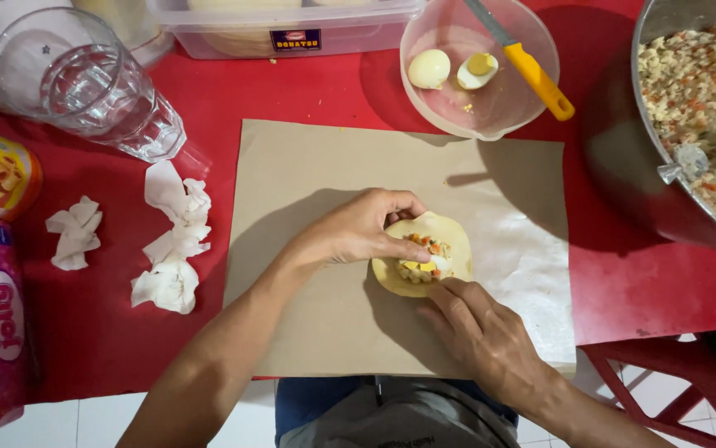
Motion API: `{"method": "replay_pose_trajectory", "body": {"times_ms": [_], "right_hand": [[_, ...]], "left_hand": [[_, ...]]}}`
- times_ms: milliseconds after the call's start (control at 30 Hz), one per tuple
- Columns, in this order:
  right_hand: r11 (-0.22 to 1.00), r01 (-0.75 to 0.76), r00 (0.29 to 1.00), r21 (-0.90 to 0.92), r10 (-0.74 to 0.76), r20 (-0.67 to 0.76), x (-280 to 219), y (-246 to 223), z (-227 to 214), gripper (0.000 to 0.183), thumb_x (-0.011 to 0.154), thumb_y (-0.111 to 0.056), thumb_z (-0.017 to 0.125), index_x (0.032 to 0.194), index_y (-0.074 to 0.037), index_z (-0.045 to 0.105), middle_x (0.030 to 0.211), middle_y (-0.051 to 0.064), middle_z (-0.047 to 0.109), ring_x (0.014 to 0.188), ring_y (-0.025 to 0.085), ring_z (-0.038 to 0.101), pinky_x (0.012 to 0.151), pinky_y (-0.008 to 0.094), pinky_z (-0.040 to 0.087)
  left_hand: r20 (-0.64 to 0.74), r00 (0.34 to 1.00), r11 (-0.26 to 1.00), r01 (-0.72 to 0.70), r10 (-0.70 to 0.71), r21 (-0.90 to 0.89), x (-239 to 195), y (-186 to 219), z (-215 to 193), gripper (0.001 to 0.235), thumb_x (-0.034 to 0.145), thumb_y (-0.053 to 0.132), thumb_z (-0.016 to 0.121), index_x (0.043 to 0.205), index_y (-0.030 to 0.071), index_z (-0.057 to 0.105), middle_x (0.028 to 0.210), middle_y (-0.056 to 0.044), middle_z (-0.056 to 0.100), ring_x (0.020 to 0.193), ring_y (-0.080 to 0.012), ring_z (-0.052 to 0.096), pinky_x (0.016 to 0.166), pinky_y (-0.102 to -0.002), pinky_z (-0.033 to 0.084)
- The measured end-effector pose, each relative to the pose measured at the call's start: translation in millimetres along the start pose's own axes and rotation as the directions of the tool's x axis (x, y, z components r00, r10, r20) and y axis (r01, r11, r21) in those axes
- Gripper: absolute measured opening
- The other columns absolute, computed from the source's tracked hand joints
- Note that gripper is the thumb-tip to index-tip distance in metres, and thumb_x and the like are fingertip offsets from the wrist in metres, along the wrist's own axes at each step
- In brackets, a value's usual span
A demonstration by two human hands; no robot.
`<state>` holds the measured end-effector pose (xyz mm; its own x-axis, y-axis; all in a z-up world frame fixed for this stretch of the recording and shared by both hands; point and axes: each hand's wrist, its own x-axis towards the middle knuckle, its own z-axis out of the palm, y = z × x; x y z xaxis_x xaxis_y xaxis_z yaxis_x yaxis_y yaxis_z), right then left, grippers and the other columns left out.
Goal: The person prepares dumplings by placing a circular dough wrapper on a mat, adding a spoonful of mixed filling, and placing a slice of boiled egg on top. They then fold and seal the wrapper around the filling to form a dumpling, repeating the process for multiple items.
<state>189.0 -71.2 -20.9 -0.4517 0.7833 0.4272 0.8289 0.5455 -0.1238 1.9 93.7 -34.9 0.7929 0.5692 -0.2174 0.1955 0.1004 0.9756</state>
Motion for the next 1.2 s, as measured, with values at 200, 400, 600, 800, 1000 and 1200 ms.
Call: {"method": "replay_pose_trajectory", "body": {"times_ms": [200, 400, 600, 800, 1000, 1200], "right_hand": [[0.994, 0.025, 0.999, 0.102, -0.02, -0.049, 9.5, 6.9, -8.1, 0.02, 0.098, 0.005, 0.06, 0.116, -0.001, 0.066, 0.111, 0.015, 0.062, 0.089, 0.031, 0.062, 0.077, 0.039, 0.057], [0.979, 0.121, 0.983, 0.162, -0.095, -0.159, 31.2, 3.0, -11.4, 0.026, 0.105, -0.006, 0.042, 0.111, 0.01, 0.061, 0.125, 0.03, 0.064, 0.107, 0.045, 0.066, 0.091, 0.05, 0.057], [0.969, 0.073, 0.984, 0.237, -0.031, -0.178, 37.6, 4.7, -7.9, 0.017, 0.103, 0.0, 0.048, 0.11, 0.007, 0.062, 0.121, 0.024, 0.067, 0.109, 0.038, 0.067, 0.102, 0.052, 0.056], [0.964, -0.014, 0.967, 0.266, 0.08, -0.241, 33.5, 18.1, 9.9, 0.009, 0.101, 0.003, 0.057, 0.104, 0.0, 0.065, 0.102, 0.012, 0.069, 0.092, 0.028, 0.062, 0.095, 0.048, 0.054], [0.946, -0.053, 0.927, 0.32, 0.166, -0.335, 44.7, 18.1, 11.8, 0.006, 0.089, 0.005, 0.074, 0.091, 0.0, 0.076, 0.087, 0.011, 0.073, 0.08, 0.029, 0.072, 0.087, 0.049, 0.06], [0.957, -0.035, 0.926, 0.288, 0.14, -0.352, 43.8, 23.6, 13.7, 0.007, 0.087, 0.005, 0.076, 0.091, -0.001, 0.077, 0.083, 0.01, 0.073, 0.078, 0.028, 0.071, 0.086, 0.048, 0.06]], "left_hand": [[-0.037, 0.999, 1.0, -0.014, 0.014, -0.015, 3.3, -7.2, 5.1, 0.031, 0.078, 0.016, 0.086, 0.106, 0.011, 0.072, 0.094, 0.003, 0.072, 0.08, -0.0057, 0.058, 0.071, -0.021, 0.046], [-0.067, 0.998, 0.997, 0.001, -0.006, -0.072, 1.8, -4.1, 8.5, 0.027, 0.083, 0.004, 0.078, 0.11, 0.007, 0.073, 0.091, -0.002, 0.072, 0.081, -0.0076, 0.062, 0.072, -0.022, 0.052], [-0.108, 0.994, 1.0, -0.028, 0.026, -0.01, 7.7, -14.6, 9.8, 0.026, 0.081, 0.005, 0.079, 0.106, 0.009, 0.075, 0.088, 0.002, 0.072, 0.079, -0.0053, 0.06, 0.072, -0.02, 0.047], [-0.13, 0.991, 1.0, -0.01, 0.012, 0.016, 4.0, -5.3, 11.2, 0.027, 0.08, 0.003, 0.076, 0.106, 0.009, 0.077, 0.09, 0.002, 0.074, 0.082, -0.0057, 0.063, 0.074, -0.019, 0.048], [-0.202, 0.973, 0.994, -0.113, 0.108, -0.013, 9.9, -25.6, 16.1, 0.032, 0.073, 0.012, 0.086, 0.104, 0.009, 0.077, 0.082, -0.001, 0.07, 0.079, -0.0109, 0.059, 0.071, -0.026, 0.052], [-0.233, 0.967, 0.992, -0.118, 0.104, -0.044, 10.3, -24.2, 19.1, 0.028, 0.074, 0.01, 0.085, 0.101, 0.008, 0.078, 0.079, -0.004, 0.071, 0.077, -0.0111, 0.061, 0.069, -0.026, 0.053]]}}
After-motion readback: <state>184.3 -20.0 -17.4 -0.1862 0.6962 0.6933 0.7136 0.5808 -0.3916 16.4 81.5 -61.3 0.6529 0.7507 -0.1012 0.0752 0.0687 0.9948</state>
